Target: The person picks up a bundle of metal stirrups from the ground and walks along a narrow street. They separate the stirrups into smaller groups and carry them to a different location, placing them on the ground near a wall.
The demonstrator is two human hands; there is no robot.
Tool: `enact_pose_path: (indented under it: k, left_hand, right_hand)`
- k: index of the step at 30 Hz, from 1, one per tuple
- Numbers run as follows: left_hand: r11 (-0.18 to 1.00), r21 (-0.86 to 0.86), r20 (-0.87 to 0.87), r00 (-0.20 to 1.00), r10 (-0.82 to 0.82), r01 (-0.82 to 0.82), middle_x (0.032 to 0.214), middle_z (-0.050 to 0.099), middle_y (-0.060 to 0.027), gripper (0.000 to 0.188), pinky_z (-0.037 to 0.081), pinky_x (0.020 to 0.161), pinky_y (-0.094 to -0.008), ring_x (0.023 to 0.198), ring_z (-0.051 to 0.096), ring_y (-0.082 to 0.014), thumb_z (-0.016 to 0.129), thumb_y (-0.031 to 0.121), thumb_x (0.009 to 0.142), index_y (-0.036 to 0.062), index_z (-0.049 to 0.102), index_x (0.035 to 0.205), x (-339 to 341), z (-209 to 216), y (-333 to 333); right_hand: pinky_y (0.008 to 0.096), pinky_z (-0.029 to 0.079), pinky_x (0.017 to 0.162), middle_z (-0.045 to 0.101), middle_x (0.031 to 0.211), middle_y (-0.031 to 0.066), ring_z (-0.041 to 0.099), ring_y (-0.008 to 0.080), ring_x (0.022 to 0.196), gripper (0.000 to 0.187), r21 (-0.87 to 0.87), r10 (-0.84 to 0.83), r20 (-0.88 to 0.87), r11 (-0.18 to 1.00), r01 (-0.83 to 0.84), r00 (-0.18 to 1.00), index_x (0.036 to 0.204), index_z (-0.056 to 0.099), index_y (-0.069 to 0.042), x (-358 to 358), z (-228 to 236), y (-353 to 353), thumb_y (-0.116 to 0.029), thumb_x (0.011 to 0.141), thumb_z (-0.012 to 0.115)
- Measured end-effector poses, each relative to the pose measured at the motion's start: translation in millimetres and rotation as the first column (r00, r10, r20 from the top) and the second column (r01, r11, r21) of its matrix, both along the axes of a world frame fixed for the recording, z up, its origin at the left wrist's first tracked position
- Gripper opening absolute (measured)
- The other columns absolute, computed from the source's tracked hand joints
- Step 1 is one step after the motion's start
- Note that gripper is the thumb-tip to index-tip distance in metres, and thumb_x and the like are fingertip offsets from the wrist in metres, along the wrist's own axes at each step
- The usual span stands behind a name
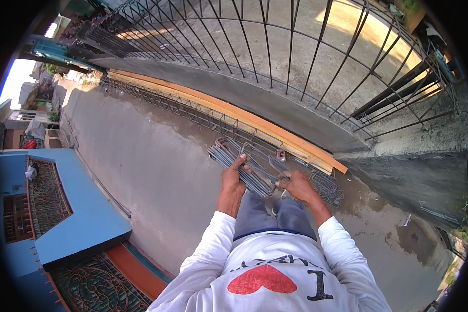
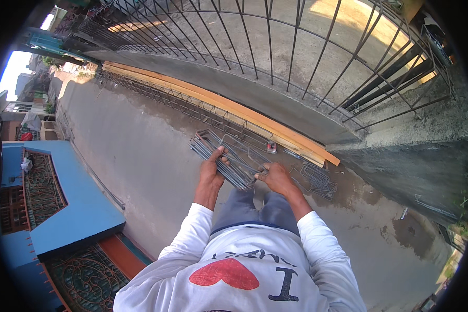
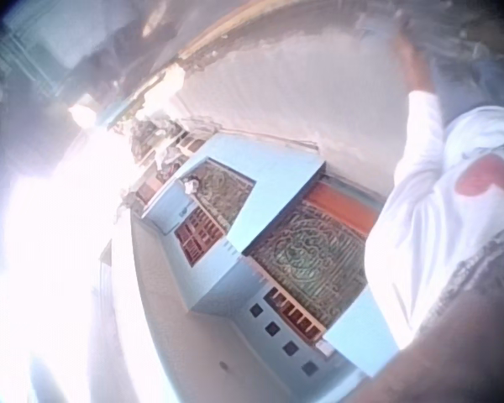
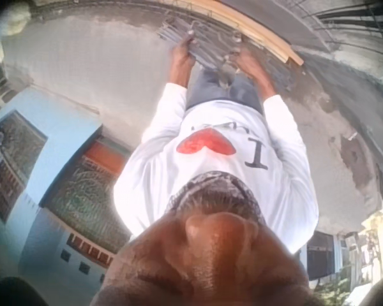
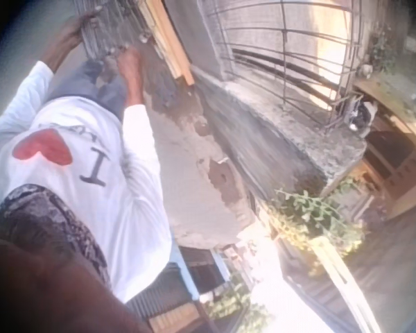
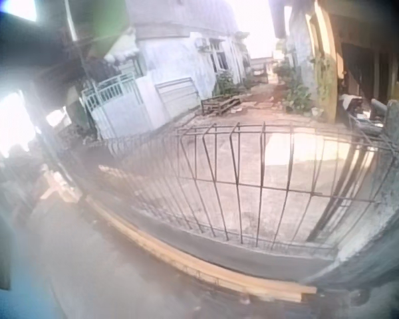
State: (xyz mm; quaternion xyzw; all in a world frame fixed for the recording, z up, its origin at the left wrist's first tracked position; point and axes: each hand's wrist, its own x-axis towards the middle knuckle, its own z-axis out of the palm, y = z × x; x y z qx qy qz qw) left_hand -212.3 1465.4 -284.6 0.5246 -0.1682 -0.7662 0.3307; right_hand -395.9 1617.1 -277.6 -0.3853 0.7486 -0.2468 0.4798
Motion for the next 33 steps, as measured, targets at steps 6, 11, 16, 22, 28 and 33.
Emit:
enact_pose_path:
  k: [6, 11, 16, 22, 28, 33]
  left_hand:
    - [0.999, -0.009, 0.054, 0.998, 0.036, -0.035, 0.086, 0.07, -0.0095, 0.02, 0.054, 0.055, -0.0275, 0.061, 0.062, -0.0137, 0.076, 0.009, 0.088, 0.0, 0.065, 0.102, 37.0, 9.2, -15.8]
    - [0.998, 0.009, 0.098, 0.993, 0.062, -0.064, 0.087, 0.07, -0.0092, 0.023, 0.055, 0.055, -0.028, 0.062, 0.064, -0.0138, 0.078, 0.007, 0.086, 0.0003, 0.065, 0.104, 61.1, 23.1, -28.3]
    - [0.996, 0.016, 0.082, 0.993, 0.09, -0.092, 0.088, 0.072, -0.0098, 0.025, 0.054, 0.056, -0.0291, 0.064, 0.063, -0.0142, 0.08, 0.011, 0.085, 0.0014, 0.068, 0.104, 82.4, 19.8, -41.9]
    - [0.988, 0.068, -0.011, 0.99, 0.139, -0.138, 0.092, 0.071, -0.0101, 0.031, 0.055, 0.058, -0.0291, 0.066, 0.061, -0.0127, 0.079, 0.015, 0.088, 0.0015, 0.062, 0.11, 105.7, 18.9, -65.7]
    - [0.994, 0.037, -0.001, 0.995, 0.101, -0.101, 0.093, 0.072, -0.0107, 0.031, 0.054, 0.057, -0.0287, 0.064, 0.06, -0.012, 0.078, 0.015, 0.089, 0.0005, 0.062, 0.111, 132.1, 8.0, -90.8]
    - [0.997, 0.053, -0.001, 0.998, 0.059, -0.059, 0.089, 0.073, -0.0089, 0.026, 0.053, 0.057, -0.0274, 0.064, 0.06, -0.0115, 0.079, 0.013, 0.088, 0.0018, 0.065, 0.106, 141.3, 15.0, -108.5]
  right_hand:
    - [0.0429, 0.05, 0.083, 0.072, 0.094, 0.0244, 0.07, 0.035, 0.088, 0.031, 0.018, 0.142, 0.109, 0.989, -0.144, 0.984, 0.109, 0.075, -0.002, 27.6, 0.7, -41.7, -0.02, 0.084, 0.077]
    - [0.0401, 0.049, 0.081, 0.071, 0.091, 0.0193, 0.065, 0.0291, 0.084, 0.027, -0.041, 0.222, 0.139, 0.975, -0.219, 0.965, 0.107, 0.072, 0.0, 52.1, -9.1, -61.4, -0.019, 0.087, 0.074]
    - [0.0356, 0.046, 0.078, 0.067, 0.088, 0.0111, 0.056, 0.0185, 0.08, 0.027, -0.072, 0.211, 0.167, 0.977, -0.201, 0.963, 0.109, 0.068, 0.002, 77.5, -15.9, -71.5, -0.019, 0.092, 0.071]
    - [0.0337, 0.046, 0.077, 0.068, 0.088, 0.0075, 0.056, 0.0163, 0.081, 0.025, -0.05, 0.117, 0.247, 0.993, -0.108, 0.962, 0.109, 0.069, 0.003, 92.8, -1.7, -94.3, -0.016, 0.093, 0.07]
    - [0.0323, 0.047, 0.078, 0.068, 0.088, 0.0053, 0.058, 0.0147, 0.081, 0.03, 0.009, -0.017, 0.306, 1.0, 0.015, 0.952, 0.108, 0.07, 0.007, 95.1, 13.3, -124.7, -0.018, 0.092, 0.073]
    - [0.0307, 0.047, 0.08, 0.07, 0.091, 0.0065, 0.059, 0.0142, 0.083, 0.033, 0.059, -0.06, 0.348, 0.997, 0.041, 0.935, 0.111, 0.07, 0.007, 109.2, 15.9, -154.4, -0.02, 0.092, 0.073]
